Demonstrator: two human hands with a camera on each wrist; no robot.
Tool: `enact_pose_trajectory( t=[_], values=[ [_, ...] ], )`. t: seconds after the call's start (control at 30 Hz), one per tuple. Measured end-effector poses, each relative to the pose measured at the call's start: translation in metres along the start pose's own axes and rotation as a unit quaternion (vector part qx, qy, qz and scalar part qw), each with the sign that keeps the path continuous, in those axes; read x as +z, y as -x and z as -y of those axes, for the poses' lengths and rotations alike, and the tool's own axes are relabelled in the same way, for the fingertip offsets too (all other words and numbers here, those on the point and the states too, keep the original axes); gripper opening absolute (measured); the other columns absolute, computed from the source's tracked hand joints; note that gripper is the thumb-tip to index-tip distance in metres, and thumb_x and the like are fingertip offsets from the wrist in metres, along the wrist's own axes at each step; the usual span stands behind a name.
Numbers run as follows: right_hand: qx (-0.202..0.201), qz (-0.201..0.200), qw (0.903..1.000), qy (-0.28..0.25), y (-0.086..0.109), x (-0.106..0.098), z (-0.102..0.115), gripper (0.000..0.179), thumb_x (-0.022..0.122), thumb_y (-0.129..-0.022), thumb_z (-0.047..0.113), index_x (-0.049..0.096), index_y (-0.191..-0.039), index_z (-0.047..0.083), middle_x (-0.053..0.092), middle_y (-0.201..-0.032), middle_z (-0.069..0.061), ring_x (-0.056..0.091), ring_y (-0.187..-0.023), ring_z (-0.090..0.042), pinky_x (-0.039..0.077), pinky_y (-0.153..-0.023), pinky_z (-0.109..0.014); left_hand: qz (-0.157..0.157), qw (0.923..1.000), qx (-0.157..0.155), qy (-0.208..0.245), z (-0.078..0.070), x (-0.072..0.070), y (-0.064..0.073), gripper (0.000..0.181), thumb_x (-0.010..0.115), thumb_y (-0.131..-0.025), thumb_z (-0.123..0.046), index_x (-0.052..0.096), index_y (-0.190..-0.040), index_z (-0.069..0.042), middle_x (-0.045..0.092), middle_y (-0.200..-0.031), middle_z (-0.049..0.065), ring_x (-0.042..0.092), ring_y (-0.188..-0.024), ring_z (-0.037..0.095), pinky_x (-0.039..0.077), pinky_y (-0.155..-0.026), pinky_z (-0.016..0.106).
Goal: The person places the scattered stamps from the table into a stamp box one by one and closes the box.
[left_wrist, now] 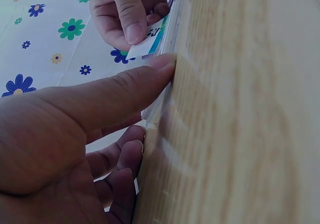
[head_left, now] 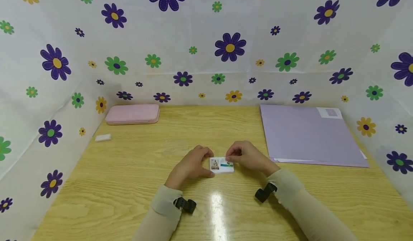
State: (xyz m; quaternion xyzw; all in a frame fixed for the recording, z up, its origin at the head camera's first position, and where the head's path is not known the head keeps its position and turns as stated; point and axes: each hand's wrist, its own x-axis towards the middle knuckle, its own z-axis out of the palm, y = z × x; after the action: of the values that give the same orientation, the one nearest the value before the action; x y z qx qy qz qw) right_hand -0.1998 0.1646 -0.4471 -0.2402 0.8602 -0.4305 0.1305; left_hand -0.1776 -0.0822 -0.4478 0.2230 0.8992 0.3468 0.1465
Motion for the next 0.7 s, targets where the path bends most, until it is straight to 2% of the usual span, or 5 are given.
enact_pose_trajectory(
  t=[0.43,0.7],
  values=[
    [-0.015,0.010,0.9996,0.019,-0.0010,0.0045,0.0003,0.008,0.075,-0.090,0.019,0.073,-0.089,0.012,0.062,-0.086,0.004,0.053,-0.075,-0.015,0.044,-0.065,-0.028,0.001,1.0000,0.005,0.001,0.0011,0.0000,0.0011,0.054,0.089,-0.076,-0.023,0.061,-0.121,-0.013,0.053,-0.111,0.003,0.052,-0.101,0.020,0.045,-0.092,0.040],
    [-0.012,0.007,0.9994,0.031,-0.0020,0.0061,0.0001,0.007,0.075,-0.090,0.018,0.073,-0.091,0.012,0.062,-0.085,0.004,0.054,-0.074,-0.016,0.045,-0.063,-0.028,-0.001,0.9999,0.010,0.009,-0.0013,-0.0009,0.0025,0.054,0.089,-0.075,-0.021,0.061,-0.120,-0.009,0.053,-0.110,0.006,0.051,-0.100,0.022,0.045,-0.090,0.041]
  ],
)
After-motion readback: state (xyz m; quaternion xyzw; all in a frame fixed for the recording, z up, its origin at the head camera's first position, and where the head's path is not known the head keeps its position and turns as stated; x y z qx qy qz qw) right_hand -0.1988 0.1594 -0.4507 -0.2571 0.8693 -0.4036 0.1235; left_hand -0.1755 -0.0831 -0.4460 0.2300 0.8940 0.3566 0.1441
